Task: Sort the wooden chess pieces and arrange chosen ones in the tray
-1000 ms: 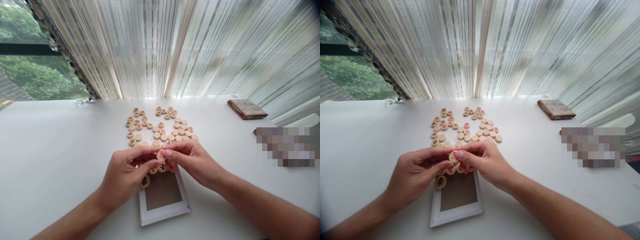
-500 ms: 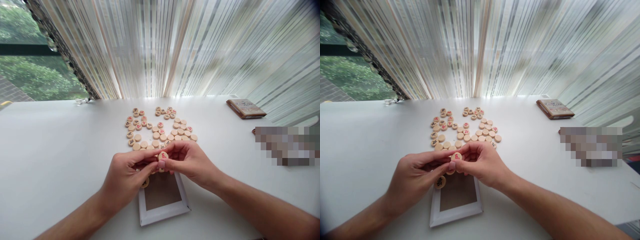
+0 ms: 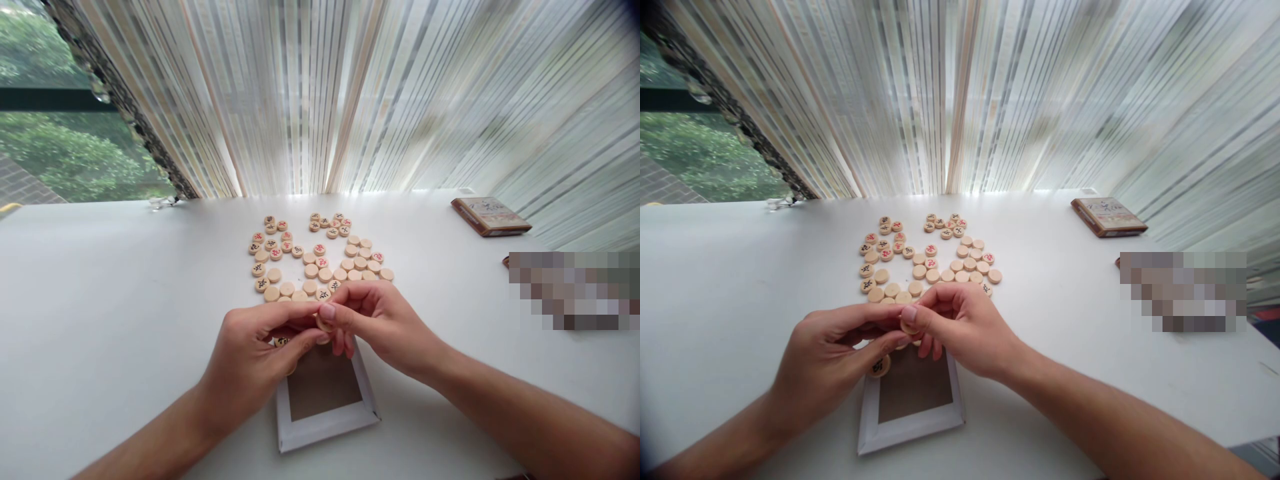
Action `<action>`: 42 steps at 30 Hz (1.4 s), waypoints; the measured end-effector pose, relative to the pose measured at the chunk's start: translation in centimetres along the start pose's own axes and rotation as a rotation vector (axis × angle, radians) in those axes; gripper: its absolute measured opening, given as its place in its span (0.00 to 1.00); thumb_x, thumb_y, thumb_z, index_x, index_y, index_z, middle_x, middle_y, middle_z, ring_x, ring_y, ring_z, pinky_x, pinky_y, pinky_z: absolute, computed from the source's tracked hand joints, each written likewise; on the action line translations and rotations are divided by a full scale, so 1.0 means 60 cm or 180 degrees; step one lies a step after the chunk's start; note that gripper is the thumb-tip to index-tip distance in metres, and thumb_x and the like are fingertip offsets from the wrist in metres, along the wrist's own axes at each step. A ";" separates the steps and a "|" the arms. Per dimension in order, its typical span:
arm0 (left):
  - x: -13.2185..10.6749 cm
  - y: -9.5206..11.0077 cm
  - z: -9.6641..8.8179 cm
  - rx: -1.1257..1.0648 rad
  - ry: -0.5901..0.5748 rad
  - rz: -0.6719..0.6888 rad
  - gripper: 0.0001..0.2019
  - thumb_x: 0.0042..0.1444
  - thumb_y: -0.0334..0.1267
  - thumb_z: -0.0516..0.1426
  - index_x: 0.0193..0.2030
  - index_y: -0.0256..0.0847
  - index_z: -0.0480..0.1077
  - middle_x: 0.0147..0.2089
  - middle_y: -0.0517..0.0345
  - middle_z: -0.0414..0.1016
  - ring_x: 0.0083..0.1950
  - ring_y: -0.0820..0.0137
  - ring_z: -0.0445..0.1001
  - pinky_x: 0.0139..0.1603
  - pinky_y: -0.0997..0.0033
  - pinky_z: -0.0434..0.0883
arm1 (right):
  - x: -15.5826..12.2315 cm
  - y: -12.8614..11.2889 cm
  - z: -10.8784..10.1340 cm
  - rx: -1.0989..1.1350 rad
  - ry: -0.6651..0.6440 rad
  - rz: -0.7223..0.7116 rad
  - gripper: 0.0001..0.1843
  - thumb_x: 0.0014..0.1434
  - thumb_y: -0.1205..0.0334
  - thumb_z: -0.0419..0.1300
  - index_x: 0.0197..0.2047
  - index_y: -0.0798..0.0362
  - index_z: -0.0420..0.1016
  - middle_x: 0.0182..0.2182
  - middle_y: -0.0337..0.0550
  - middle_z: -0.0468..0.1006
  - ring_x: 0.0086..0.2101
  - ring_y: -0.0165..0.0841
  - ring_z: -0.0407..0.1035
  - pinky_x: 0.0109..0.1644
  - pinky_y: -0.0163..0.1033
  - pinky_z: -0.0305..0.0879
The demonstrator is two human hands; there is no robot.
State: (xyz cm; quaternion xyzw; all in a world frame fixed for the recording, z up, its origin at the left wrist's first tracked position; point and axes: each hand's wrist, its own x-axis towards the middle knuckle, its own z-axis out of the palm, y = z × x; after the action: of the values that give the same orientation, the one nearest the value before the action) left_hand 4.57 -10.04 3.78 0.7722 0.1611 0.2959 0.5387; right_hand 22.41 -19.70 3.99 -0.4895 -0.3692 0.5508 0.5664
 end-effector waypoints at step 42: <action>-0.002 0.000 -0.004 0.0064 0.0142 0.0148 0.16 0.58 0.26 0.69 0.51 0.46 0.85 0.40 0.60 0.89 0.36 0.68 0.88 0.40 0.78 0.84 | -0.005 -0.004 0.000 0.0073 -0.0143 -0.0053 0.19 0.50 0.53 0.80 0.33 0.57 0.81 0.23 0.41 0.81 0.23 0.29 0.73 0.28 0.32 0.71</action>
State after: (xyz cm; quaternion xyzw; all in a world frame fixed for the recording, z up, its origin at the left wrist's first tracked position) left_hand 4.33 -9.96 3.81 0.7744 0.1580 0.3238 0.5201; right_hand 22.44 -19.97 4.26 -0.4674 -0.3795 0.5610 0.5681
